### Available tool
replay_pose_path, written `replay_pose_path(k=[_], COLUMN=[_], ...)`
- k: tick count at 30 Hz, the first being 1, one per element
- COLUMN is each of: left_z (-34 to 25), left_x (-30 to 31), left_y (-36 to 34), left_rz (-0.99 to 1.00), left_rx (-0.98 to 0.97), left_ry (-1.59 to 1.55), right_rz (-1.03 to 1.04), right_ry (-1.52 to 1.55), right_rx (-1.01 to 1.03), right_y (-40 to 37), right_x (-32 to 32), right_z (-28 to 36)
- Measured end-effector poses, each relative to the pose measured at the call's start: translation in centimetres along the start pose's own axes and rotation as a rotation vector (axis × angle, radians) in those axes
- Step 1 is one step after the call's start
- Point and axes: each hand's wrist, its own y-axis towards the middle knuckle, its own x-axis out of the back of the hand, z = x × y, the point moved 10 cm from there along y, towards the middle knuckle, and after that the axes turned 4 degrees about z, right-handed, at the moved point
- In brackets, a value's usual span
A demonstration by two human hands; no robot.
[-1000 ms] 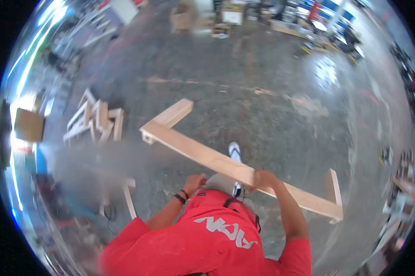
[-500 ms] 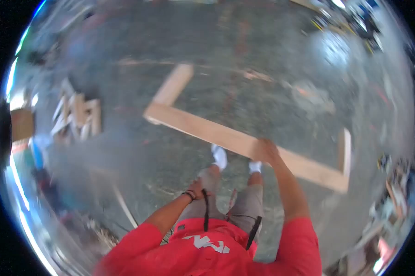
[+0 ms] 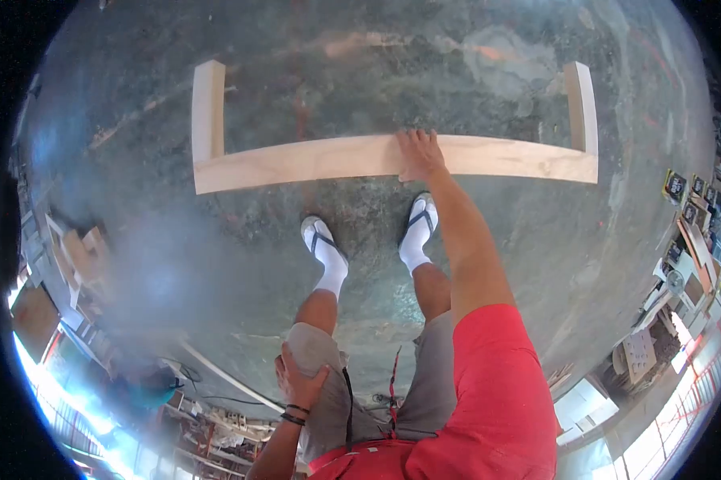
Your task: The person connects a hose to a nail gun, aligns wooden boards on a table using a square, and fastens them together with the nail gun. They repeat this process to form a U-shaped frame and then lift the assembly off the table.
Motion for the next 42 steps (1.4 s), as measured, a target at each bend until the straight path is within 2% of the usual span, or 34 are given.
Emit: replay_pose_path(k=[5,12,14,15,16,18,20,21,22,23,24,25,27,28,30,31,32,33,34,35,36,37,38,40,41,42], left_z=[-1.4,-3.5,-3.7,-4.0,-4.6,-5.6,-5.9,-5.2,-4.5,-4.2,-4.0,-3.0,-2.1,-2.0,-3.1,-2.5,-2.0,-1.9,-1.0,-0.4,0.4,1.6,3.1,6.6,9.5,12.7], left_x=[0.8,1.4,1.3,1.2,1.2,1.2,-0.1,-1.2,-2.1,-2.8,-3.7,-4.5,-9.4,-9.2,-10.5,-10.1,-11.8,-13.0,-12.6,-12.4,-12.3,-12.1,-11.1,-10.8,-10.3,-10.6], left_y=[0.9,2.2,2.3,2.0,1.9,1.6,0.8,0.3,-0.4,-1.7,-3.1,-4.7,-9.2,-12.4,-17.7,-19.1,-20.1,-20.8,-21.6,-22.3,-23.2,-23.8,-24.3,-25.6,-26.4,-28.0], left_rz=[-0.025,-0.041,-0.055,-0.047,-0.052,-0.096,-0.084,-0.062,-0.044,0.028,0.107,0.055,0.149,0.117,0.237,0.187,0.283,0.366,0.315,0.314,0.316,0.28,0.146,-0.003,-0.191,-0.368], left_rx=[-0.015,-0.02,-0.065,-0.072,-0.068,-0.067,-0.171,-0.131,-0.086,-0.004,0.071,0.101,0.04,0.047,-0.104,-0.076,-0.129,-0.194,-0.182,-0.175,-0.182,-0.196,-0.24,-0.298,-0.3,-0.293], left_ry=[-0.064,-0.012,-0.03,-0.031,-0.03,-0.048,0.065,0.057,0.044,0.049,0.041,-0.003,0.184,0.136,0.244,0.187,0.07,-0.043,-0.087,-0.356,-0.618,-0.64,-0.701,-0.778,-0.773,-0.76], right_rz=[-0.075,0.092,-0.243,-0.225,-0.21,-0.132,0.123,0.246,0.525,0.531,0.498,0.509,0.507,0.489,0.328,0.302,0.28,0.403,0.191,0.136,0.163,0.305,0.073,-0.011,-0.032,0.025], right_ry=[-0.02,-0.056,-0.131,-0.145,-0.167,-0.171,-0.142,-0.034,0.109,0.219,0.327,0.41,0.519,0.544,0.282,0.303,0.327,0.21,0.058,-0.032,-0.191,-0.16,-0.15,-0.117,-0.132,0.006], right_rx=[0.001,-0.111,-0.186,-0.116,-0.049,0.188,0.418,0.476,0.548,0.585,0.579,0.557,0.515,0.507,0.54,0.52,0.499,0.189,0.247,0.169,0.006,-0.145,-0.295,-0.368,-0.365,-0.403], right_y=[3.1,5.2,4.5,3.8,2.3,-1.3,-8.8,-13.4,-18.0,-21.7,-25.9,-29.0,-34.2,-36.3,-39.2,-40.4,-41.4,-41.3,-40.3,-41.4,-40.8,-45.1,-48.1,-52.0,-52.6,-53.3], right_x=[-5.9,-12.1,-10.5,-10.8,-10.0,-12.9,-13.7,-12.6,-11.4,-12.1,-8.6,-5.9,-2.8,-1.6,2.3,3.7,4.9,3.5,0.7,2.6,1.0,8.6,12.8,17.3,18.8,18.8], right_z=[-1.5,-1.5,-1.0,0.9,3.3,9.6,16.7,19.4,21.8,23.9,24.4,24.7,23.6,22.1,17.9,14.8,11.3,4.9,-2.8,-8.2,-16.5,-15.2,-16.7,-15.9,-13.7,-11.8])
